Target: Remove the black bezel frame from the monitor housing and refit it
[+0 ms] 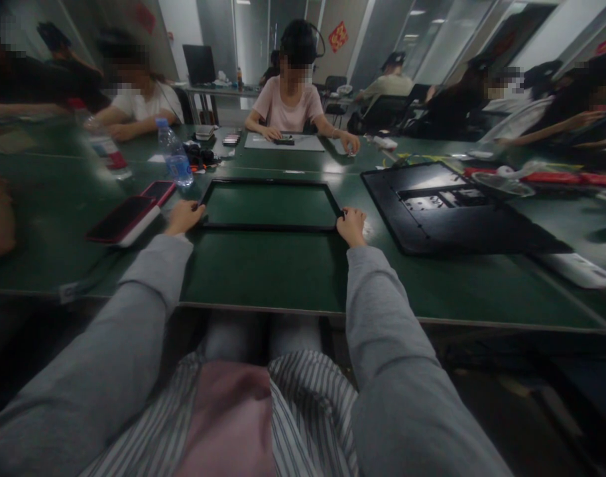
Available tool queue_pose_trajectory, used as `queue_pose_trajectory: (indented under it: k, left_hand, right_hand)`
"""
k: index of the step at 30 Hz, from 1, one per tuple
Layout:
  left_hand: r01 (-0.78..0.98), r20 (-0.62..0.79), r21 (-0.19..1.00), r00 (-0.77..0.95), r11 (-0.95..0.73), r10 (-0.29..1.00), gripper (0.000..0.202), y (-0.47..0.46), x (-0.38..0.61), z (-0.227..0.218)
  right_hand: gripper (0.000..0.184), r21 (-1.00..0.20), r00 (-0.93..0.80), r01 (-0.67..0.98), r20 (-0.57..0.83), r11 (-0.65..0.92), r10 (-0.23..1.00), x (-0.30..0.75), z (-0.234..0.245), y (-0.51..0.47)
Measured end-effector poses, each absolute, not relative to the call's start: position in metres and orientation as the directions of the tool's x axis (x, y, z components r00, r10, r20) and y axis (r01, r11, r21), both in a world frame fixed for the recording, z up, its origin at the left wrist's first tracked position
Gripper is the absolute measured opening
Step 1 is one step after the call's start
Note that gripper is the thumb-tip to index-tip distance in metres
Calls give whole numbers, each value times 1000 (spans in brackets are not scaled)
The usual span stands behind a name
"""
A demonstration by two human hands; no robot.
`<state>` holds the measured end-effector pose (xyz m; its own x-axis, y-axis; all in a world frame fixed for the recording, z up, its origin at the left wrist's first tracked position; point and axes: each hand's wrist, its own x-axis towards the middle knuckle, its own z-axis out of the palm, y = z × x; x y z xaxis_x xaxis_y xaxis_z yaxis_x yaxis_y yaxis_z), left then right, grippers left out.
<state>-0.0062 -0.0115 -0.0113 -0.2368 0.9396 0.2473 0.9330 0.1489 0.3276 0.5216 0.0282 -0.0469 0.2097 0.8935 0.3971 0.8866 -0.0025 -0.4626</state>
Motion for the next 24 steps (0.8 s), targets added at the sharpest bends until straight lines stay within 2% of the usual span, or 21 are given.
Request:
queue_pose_trajectory:
  k: [7, 14, 20, 24]
  left_hand:
    - [913, 244, 380, -253, 148, 936, 51, -16, -1, -7]
    - [913, 263, 404, -170, 51, 950, 74, -21, 13, -1]
    - [907, 286, 420, -102, -29, 953, 75, -25, 21, 1]
    - [919, 308, 389, -61, -67, 949, 73, -26, 26, -4]
  right_hand:
    - [49, -476, 206, 879, 402, 11, 892, 519, -42, 24]
    - [50, -481, 212, 877, 393, 3, 895, 518, -38, 23]
    - [51, -489, 207, 872, 396, 15, 895, 519, -39, 24]
    - [50, -487, 278, 872, 403, -52, 872, 519, -40, 22]
